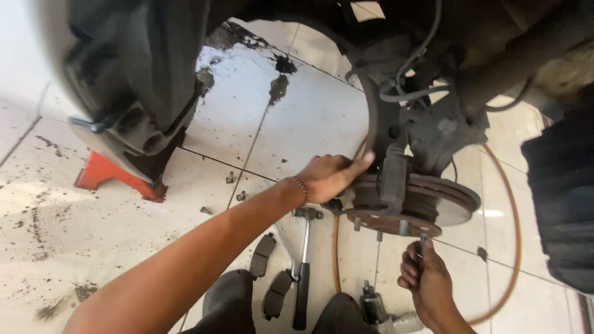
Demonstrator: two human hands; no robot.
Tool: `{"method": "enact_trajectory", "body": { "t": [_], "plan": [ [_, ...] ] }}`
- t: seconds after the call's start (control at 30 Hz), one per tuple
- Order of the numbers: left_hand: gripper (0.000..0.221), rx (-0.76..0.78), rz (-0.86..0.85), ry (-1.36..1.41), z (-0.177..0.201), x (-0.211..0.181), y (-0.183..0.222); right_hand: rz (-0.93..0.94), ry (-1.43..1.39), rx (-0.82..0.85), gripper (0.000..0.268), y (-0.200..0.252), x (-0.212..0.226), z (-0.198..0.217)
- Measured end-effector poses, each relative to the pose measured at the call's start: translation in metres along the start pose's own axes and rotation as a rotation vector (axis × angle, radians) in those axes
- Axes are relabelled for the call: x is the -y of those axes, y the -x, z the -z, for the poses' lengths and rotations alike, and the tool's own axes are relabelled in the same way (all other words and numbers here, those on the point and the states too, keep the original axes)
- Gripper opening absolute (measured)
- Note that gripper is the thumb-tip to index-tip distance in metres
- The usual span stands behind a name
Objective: Removing automotive components from a wheel hub to access and service the brake assembly.
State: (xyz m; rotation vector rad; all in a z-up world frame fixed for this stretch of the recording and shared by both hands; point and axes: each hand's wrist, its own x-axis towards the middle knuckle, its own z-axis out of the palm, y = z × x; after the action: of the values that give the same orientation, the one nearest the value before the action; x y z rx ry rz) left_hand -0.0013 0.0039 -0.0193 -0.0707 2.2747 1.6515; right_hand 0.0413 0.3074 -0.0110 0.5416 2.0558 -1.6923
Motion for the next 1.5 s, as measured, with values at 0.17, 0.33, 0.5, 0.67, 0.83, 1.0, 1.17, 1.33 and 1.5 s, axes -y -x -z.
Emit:
{"method": "enact_trajectory", "body": {
  "t": [0.17, 0.33, 0.5, 0.67, 0.83, 1.0, 1.17, 1.33, 1.5],
  "plan": [
    [0.110, -0.015, -0.022, -0.014, 0.006, -0.007, -0.001, -0.082, 0.001, -0.049, 0.051, -0.007, 0.005, 0.000],
    [0.107, 0.010, 0.001, -0.021, 0.005, -0.013, 0.007, -0.018, 0.001, 0.001, 0.044, 0.006, 0.009, -0.009],
    [0.107, -0.057, -0.106, -0.004, 0.013, -0.016, 0.011, -0.026, -0.048, 0.004, 0.039, -0.021, -0.010, 0.015],
    [0.104, -0.002, 0.000, -0.055, 0.012, -0.007, 0.010, 0.004, 0.012, -0.023, 0.043, -0.002, -0.004, 0.003],
    [0.098, -0.121, -0.063, -0.110, 0.009, -0.003, 0.010, -0.090, -0.023, -0.037, 0.044, -0.014, -0.010, 0.011],
    [0.095, -0.132, -0.118, -0.145, 0.004, -0.001, 0.016, -0.027, -0.058, -0.008, 0.041, -0.014, -0.022, 0.011],
    [0.101, -0.124, -0.115, -0.147, 0.016, -0.009, 0.017, -0.140, -0.059, -0.054, 0.047, -0.022, -0.018, 0.008],
    [0.090, -0.093, -0.036, -0.039, 0.014, -0.007, 0.024, -0.007, -0.031, -0.004, 0.043, -0.013, -0.015, 0.002],
    [0.095, -0.134, -0.070, 0.022, 0.012, -0.003, 0.016, -0.076, -0.038, -0.010, 0.044, -0.025, -0.029, 0.011]
  ]
}}
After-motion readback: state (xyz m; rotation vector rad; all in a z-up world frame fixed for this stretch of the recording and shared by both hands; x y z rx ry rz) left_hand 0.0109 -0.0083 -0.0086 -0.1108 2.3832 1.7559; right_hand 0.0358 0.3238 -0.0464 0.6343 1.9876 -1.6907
